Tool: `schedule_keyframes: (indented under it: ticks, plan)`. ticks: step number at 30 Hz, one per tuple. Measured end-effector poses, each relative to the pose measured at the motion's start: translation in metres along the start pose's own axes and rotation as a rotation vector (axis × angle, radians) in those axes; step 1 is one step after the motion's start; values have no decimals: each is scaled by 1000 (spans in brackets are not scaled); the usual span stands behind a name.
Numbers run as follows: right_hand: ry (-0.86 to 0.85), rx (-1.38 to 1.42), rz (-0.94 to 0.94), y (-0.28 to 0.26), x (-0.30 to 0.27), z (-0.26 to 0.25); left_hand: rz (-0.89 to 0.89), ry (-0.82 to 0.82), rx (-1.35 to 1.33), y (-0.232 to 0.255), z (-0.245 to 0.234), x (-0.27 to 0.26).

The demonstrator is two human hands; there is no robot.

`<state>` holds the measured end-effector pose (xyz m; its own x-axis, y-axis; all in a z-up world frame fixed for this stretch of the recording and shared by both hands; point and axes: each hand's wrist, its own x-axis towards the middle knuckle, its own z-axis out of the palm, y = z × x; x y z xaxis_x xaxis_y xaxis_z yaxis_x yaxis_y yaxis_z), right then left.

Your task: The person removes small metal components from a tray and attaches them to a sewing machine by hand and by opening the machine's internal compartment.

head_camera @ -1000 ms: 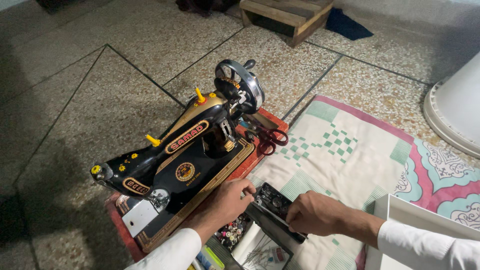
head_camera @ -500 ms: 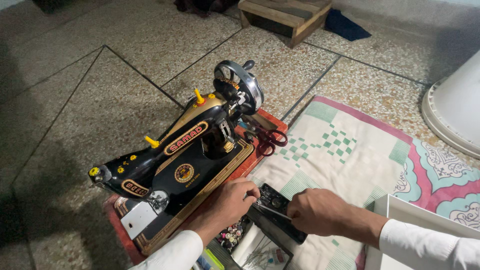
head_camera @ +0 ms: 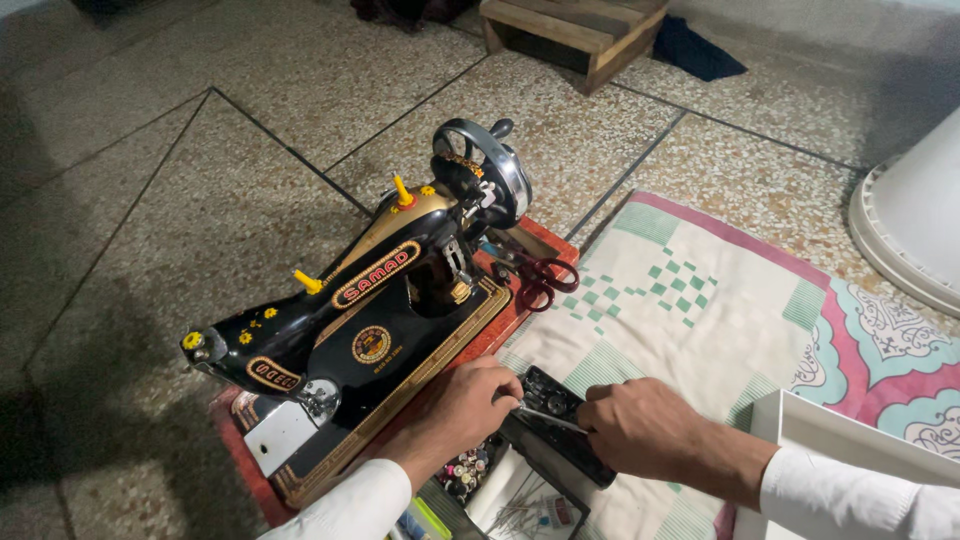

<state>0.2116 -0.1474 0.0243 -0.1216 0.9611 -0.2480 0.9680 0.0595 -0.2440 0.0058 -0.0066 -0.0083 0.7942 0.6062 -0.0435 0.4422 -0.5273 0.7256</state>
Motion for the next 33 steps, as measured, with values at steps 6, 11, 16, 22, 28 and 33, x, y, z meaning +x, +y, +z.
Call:
schedule_keyframes:
  ticks: [6, 11, 16, 22, 28, 33]
  plan:
    - [-34, -56, -12, 2, 2, 7, -36, -40, 47, 11, -5, -4]
    - [-33, -63, -63, 2, 2, 10, -99, -112, 89, 23, -11, -4]
    - [3, -70, -134, 4, 0, 12, -130, -140, 102, 28, -14, -4]
    - [64, -7, -109, 1, -5, 5, -60, -67, 67, 18, -9, -4]
    - [222, 264, 3, 5, -19, -18, 202, 228, 31, 10, 4, 12]
    - [157, 370, 93, 16, -38, -32, 174, 155, -33, 30, 5, 18]
